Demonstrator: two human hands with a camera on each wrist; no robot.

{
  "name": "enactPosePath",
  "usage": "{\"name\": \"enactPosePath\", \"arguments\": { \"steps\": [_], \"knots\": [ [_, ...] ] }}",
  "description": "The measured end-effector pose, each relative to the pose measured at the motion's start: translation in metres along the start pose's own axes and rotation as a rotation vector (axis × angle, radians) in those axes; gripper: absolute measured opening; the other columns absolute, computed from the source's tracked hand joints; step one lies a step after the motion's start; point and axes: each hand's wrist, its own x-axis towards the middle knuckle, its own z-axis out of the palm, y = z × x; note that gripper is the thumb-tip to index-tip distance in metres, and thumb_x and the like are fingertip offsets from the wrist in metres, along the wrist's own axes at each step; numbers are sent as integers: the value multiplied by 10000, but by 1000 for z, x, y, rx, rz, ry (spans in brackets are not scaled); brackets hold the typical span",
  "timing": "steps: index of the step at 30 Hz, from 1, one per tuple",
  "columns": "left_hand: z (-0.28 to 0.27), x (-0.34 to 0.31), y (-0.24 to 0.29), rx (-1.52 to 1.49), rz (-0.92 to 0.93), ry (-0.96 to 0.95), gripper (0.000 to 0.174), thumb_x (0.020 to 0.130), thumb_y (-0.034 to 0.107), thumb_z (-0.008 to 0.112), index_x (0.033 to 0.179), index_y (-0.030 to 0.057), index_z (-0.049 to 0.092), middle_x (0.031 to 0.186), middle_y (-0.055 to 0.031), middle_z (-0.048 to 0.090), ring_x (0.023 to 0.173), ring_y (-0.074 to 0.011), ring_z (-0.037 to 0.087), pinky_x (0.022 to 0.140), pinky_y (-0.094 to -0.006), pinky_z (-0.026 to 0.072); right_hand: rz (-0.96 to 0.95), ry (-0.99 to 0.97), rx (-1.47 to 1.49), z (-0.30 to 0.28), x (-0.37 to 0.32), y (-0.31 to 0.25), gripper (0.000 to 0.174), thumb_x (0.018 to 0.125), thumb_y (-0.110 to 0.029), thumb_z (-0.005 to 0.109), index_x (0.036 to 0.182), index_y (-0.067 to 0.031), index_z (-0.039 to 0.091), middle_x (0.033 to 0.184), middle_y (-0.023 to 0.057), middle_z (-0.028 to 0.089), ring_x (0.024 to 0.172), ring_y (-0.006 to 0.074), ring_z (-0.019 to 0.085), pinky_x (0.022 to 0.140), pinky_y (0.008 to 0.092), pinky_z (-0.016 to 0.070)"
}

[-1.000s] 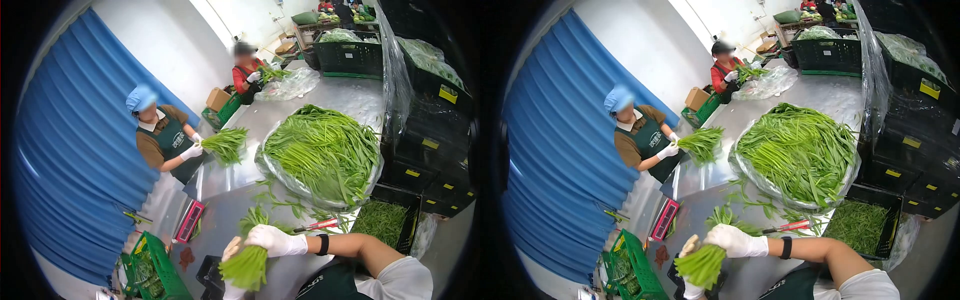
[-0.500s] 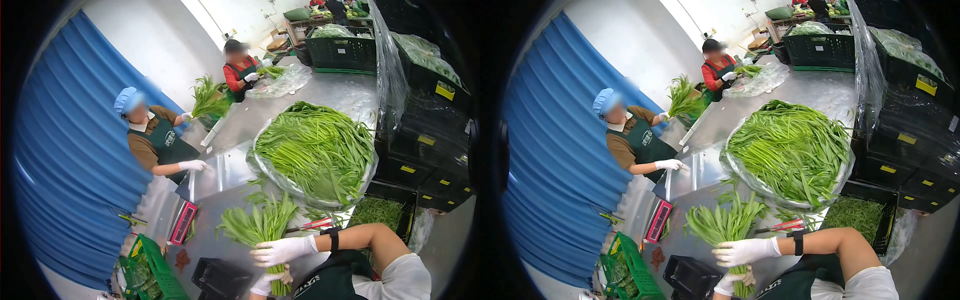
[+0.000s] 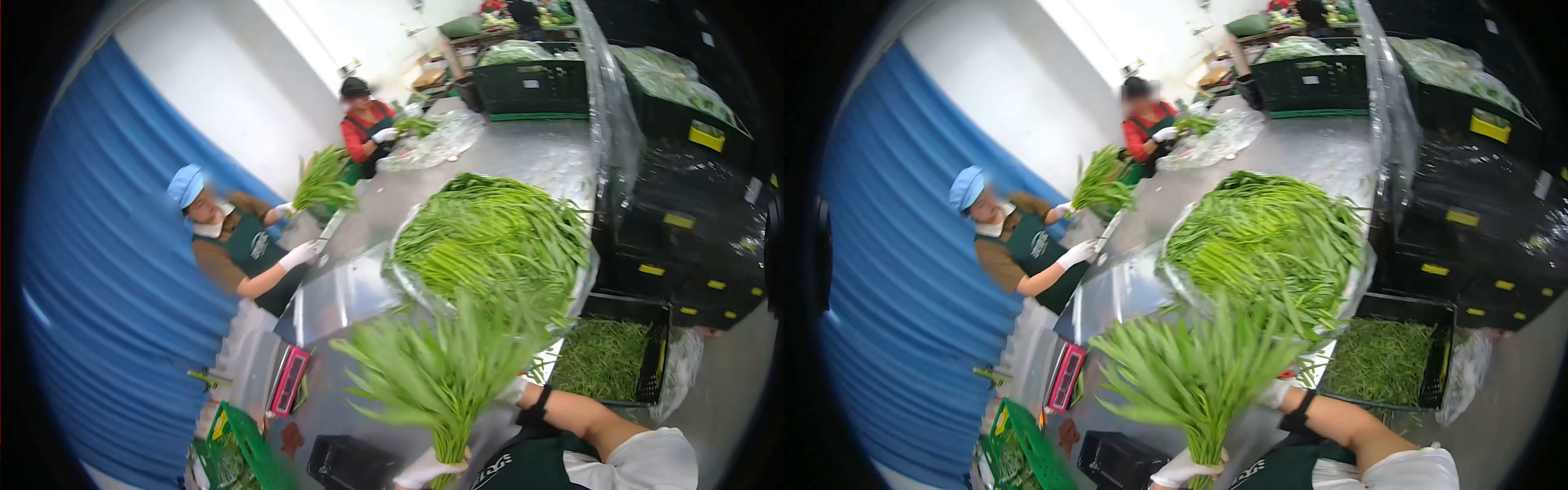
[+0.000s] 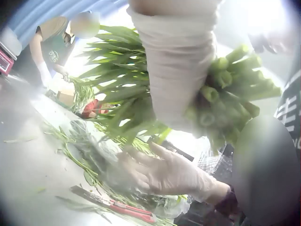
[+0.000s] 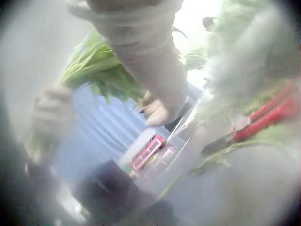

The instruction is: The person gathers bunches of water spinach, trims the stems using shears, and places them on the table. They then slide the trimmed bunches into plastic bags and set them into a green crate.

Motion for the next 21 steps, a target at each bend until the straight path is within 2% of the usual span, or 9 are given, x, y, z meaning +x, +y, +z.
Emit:
{"name": "enactPosePath", "arguments": {
  "steps": [2, 4, 7, 8, 10, 15, 18, 19, 21],
  "knots": [
    [-11, -1, -34, 259, 58, 181, 459, 685, 100, 773, 1090, -15, 589, 987, -75, 632, 862, -166, 564, 770, -331, 468, 60, 30, 237, 27, -240, 105, 588, 945, -467, 427, 1346, -37, 419, 1355, 165, 454, 1266, 282, 414, 1040, 441, 361],
    [-18, -2, -59, 268, 62, 200, 353, 688, 97, 767, 999, 1, 632, 897, -25, 651, 805, -124, 562, 726, -294, 464, 102, 52, 486, 0, -93, 24, 610, 939, -486, 425, 1351, -37, 411, 1356, 170, 451, 1272, 285, 407, 1043, 444, 359],
    [-29, -7, -81, 356, 1, 267, 328, 708, 96, 751, 999, -1, 632, 902, -31, 653, 804, -116, 554, 720, -284, 459, 125, 44, 860, 0, -76, -2, 644, 930, -515, 420, 1359, -36, 400, 1358, 177, 446, 1281, 288, 397, 1047, 448, 355],
    [-29, -8, -82, 373, -2, 271, 319, 715, 99, 745, 996, -2, 635, 897, -31, 654, 800, -116, 555, 723, -284, 459, 127, 26, 980, 2, -134, 16, 655, 927, -525, 419, 1362, -36, 396, 1358, 179, 445, 1284, 289, 394, 1048, 450, 353],
    [-30, -11, -86, 385, -5, 283, 309, 722, 103, 740, 994, -3, 638, 892, -30, 656, 796, -117, 556, 726, -284, 458, 131, -21, 1219, -11, -6, -47, 677, 921, -544, 416, 1367, -35, 388, 1359, 184, 441, 1290, 291, 387, 1051, 453, 351],
    [-38, -12, -96, 428, -33, 269, 313, 735, 108, 728, 1012, -4, 637, 892, -27, 658, 788, -117, 556, 720, -284, 462, 141, -115, 1809, -30, 30, -88, 733, 906, -592, 408, 1379, -34, 369, 1361, 195, 433, 1304, 296, 371, 1058, 460, 345],
    [-35, -12, -93, 405, -57, 275, 290, 737, 104, 726, 994, 3, 641, 875, -25, 655, 776, -115, 555, 697, -281, 464, 140, -96, 1881, -28, 39, -89, 805, 873, -633, 433, 1411, -45, 317, 1367, 212, 416, 1320, 307, 343, 1077, 459, 327],
    [-35, -12, -92, 403, -56, 274, 290, 737, 104, 726, 994, 3, 641, 875, -25, 655, 776, -115, 555, 697, -281, 464, 252, -66, 1750, -33, 41, -94, 800, 884, -636, 403, 1413, -43, 308, 1369, 201, 420, 1303, 302, 373, 1071, 455, 333],
    [-37, -12, -92, 348, -79, 242, 260, 734, 92, 729, 969, 16, 646, 857, -25, 654, 757, -111, 553, 666, -280, 460, 234, -76, 1741, -37, 44, -95, 789, 890, -632, 387, 1412, -45, 312, 1370, 197, 420, 1298, 298, 378, 1069, 451, 337]
  ]
}}
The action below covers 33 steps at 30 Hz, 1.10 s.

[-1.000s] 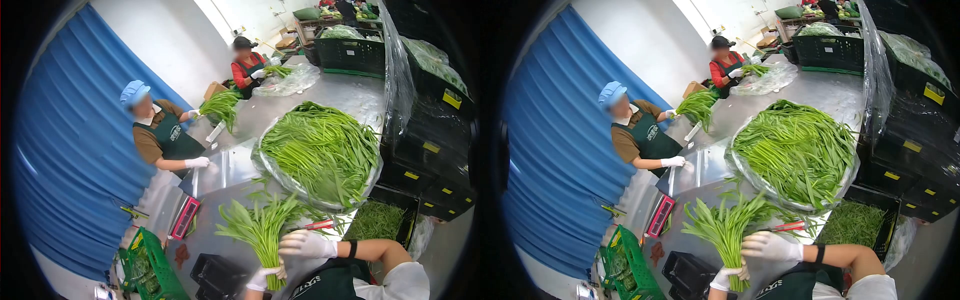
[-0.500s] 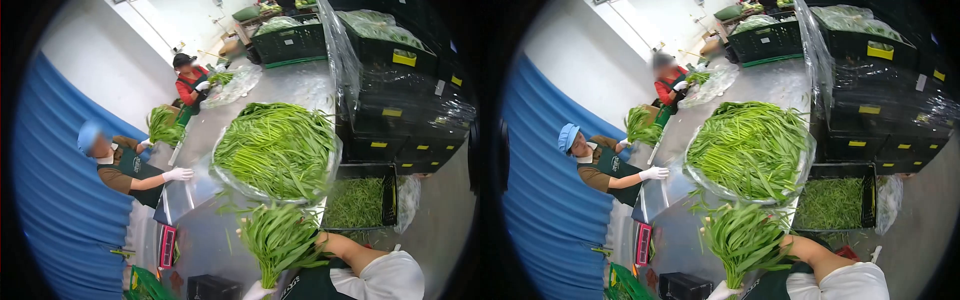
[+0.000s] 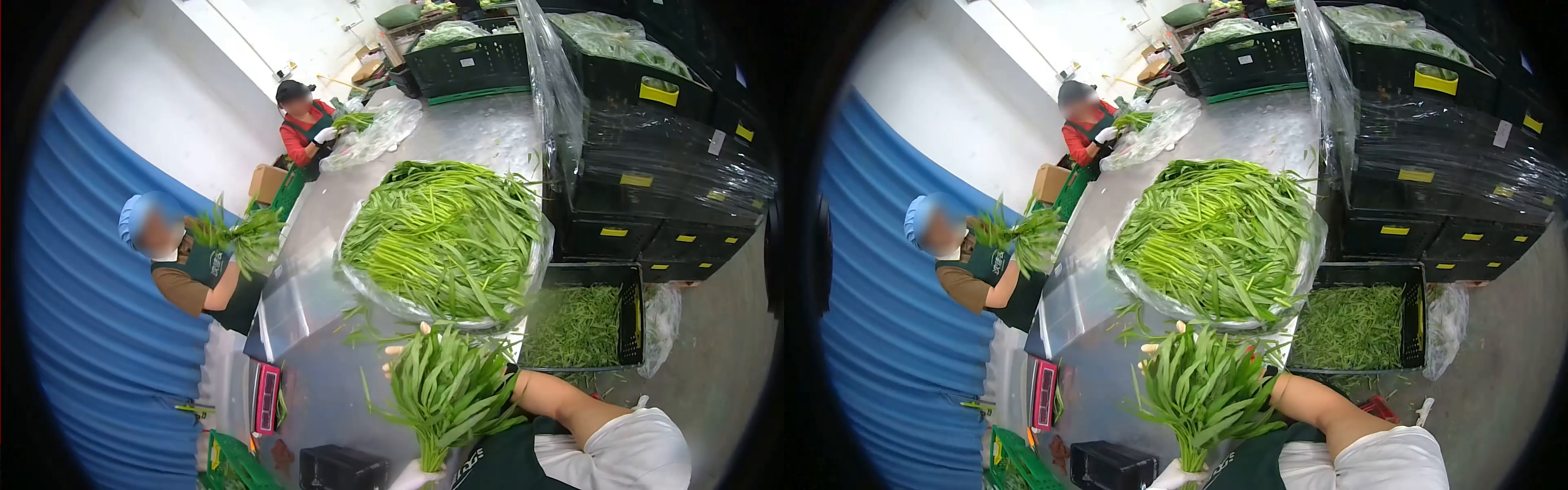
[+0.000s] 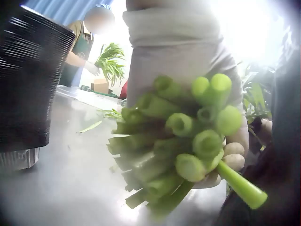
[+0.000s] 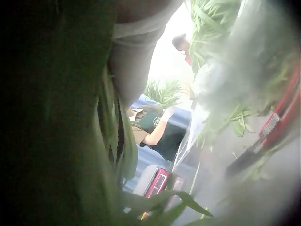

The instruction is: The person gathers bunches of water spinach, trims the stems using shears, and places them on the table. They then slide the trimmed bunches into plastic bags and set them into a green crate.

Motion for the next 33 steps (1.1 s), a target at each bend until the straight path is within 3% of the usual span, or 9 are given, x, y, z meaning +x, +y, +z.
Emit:
{"name": "enactPosePath", "arguments": {
  "steps": [11, 12, 16, 19, 21, 25, 29, 31, 33],
  "knots": [
    [7, 0, -1, -311, 13, -10, 307, 691, 68, 768, 968, 39, 638, 839, -30, 627, 704, -136, 570, 618, -285, 474, -35, -191, -153, -9, 18, -15, 702, 955, -585, 218, 1403, -62, 355, 1386, 149, 419, 1245, 256, 439, 1047, 410, 373],
    [7, 0, -1, -344, 11, -13, 313, 688, 67, 771, 970, 39, 637, 839, -31, 625, 702, -138, 571, 616, -285, 476, -51, -78, -265, -11, 20, -19, 794, 910, -645, 301, 1416, -33, 304, 1365, 177, 442, 1254, 274, 440, 1057, 432, 349],
    [7, 2, -2, -398, 14, -11, 351, 656, 63, 794, 965, 40, 630, 821, -27, 608, 666, -146, 567, 589, -284, 478, -110, -79, -377, 5, 12, -31, 814, 916, -653, 239, 1408, -8, 309, 1325, 192, 484, 1260, 274, 438, 1042, 420, 362],
    [3, -3, 0, -336, 88, -58, 336, 742, 59, 733, 1052, 19, 611, 950, -80, 631, 807, -170, 611, 693, -301, 515, -275, -61, -419, 8, 3, -49, 752, 940, -605, 252, 1365, 2, 379, 1347, 171, 475, 1276, 296, 423, 1083, 433, 305],
    [6, -10, 27, -482, -39, -39, 278, 729, 79, 742, 951, 23, 585, 737, -57, 579, 666, -147, 569, 603, -281, 455, -458, 107, -402, 10, -13, -65, 666, 950, -547, 331, 1317, -3, 442, 1314, 198, 496, 1255, 290, 446, 1078, 440, 313],
    [0, 4, 36, -760, 179, -84, 267, 781, 116, 670, 994, 19, 542, 717, -48, 524, 639, -171, 522, 631, -318, 427, -725, 686, -514, -63, -42, -72, 507, 958, -408, 411, 1227, 8, 519, 1124, 187, 619, 1145, 257, 541, 993, 396, 401],
    [6, 29, 56, -992, 435, -58, 232, 801, 125, 630, 979, 30, 516, 674, -32, 459, 630, -168, 474, 645, -321, 395, 195, 421, -707, -111, -39, 1, 398, 957, -300, 469, 1203, 5, 540, 1121, 131, 633, 1101, 205, 566, 941, 305, 435],
    [12, 38, 63, -1154, 521, -102, 199, 799, 123, 621, 945, 40, 514, 662, -23, 426, 627, -165, 444, 653, -313, 369, 237, 214, -1047, -31, -24, 42, 424, 971, -295, 457, 1261, 11, 495, 1172, 136, 608, 1096, 189, 563, 947, 296, 434],
    [20, 44, 66, -1181, 580, -187, 206, 800, 142, 627, 939, 42, 513, 666, -23, 424, 644, -168, 448, 669, -312, 371, 438, 227, -771, -92, -5, 72, 479, 976, -316, 450, 1324, 12, 434, 1257, 147, 557, 1131, 198, 535, 987, 309, 408]
  ]
}}
